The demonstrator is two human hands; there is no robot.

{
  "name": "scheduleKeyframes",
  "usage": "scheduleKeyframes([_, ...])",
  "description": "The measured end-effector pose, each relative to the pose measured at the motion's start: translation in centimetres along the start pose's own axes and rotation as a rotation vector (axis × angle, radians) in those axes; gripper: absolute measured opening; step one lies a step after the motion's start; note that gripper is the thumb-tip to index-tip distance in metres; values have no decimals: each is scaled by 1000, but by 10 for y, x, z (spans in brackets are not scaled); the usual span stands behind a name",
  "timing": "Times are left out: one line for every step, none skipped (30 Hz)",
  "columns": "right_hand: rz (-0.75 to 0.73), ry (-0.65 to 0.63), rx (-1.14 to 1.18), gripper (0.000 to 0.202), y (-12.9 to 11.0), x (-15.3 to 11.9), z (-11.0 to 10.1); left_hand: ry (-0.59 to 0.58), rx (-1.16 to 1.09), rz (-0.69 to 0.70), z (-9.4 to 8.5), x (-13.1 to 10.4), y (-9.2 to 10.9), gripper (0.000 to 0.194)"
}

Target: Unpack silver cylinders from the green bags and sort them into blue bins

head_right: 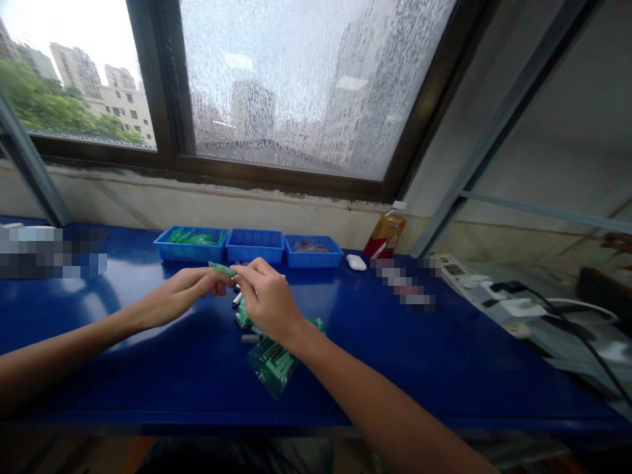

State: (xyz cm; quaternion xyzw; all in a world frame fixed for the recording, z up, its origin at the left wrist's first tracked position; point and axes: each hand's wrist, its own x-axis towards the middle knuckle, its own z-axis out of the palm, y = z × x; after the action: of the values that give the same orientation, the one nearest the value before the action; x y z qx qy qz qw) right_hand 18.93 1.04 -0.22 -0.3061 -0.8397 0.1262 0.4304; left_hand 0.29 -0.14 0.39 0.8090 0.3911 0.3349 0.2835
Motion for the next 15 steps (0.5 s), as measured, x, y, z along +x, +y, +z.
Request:
scheduleKeyframes([-43, -2, -27, 27, 1, -1, 0, 23, -134, -85, 0, 0, 1, 52])
scheduleKeyframes([-73, -3, -45, 29, 1, -2, 0, 49, -262, -161, 0, 0, 2, 59])
scheduleKeyframes([-92, -3, -61, 31, 2, -2, 0, 74, -373, -223, 0, 0, 3, 63])
scheduleKeyframes([-104, -4, -73, 32, 2, -3, 0, 97, -455, -267, 0, 0, 4, 63])
scheduleKeyframes([-113, -8, -82, 33, 2, -3, 0, 116, -502, -290, 0, 0, 5, 59])
scheduleKeyframes([-114, -11, -86, 34, 2, -2, -1, 136, -506, -295, 0, 0, 5, 54])
scheduleKeyframes([-105, -12, -81, 34, 0, -2, -2, 151, -472, -282, 0, 0, 4, 47])
scheduleKeyframes([-85, -7, -65, 33, -1, -1, -3, 167, -405, -247, 0, 0, 3, 41])
scheduleKeyframes([-47, 2, -36, 31, -3, 0, -4, 185, -309, -197, -1, 0, 2, 34])
scheduleKeyframes([14, 13, 8, 29, -4, 1, -4, 210, -193, -136, -1, 0, 0, 29])
scheduleKeyframes([96, 18, 66, 27, -5, 3, -5, 240, -70, -66, -1, -1, -2, 25])
scheduleKeyframes([193, 12, 141, 25, -6, 4, -5, 268, 51, 8, -1, -1, -3, 21])
scheduleKeyframes([294, -6, 232, 28, -6, 5, -4, 288, 159, 81, -1, -2, -4, 18])
scheduleKeyframes([389, -33, 335, 34, -5, 6, -3, 297, 247, 148, -1, -2, -5, 15])
scheduleKeyframes([464, -64, 440, 41, -4, 6, -2, 285, 309, 206, -1, -3, -5, 14])
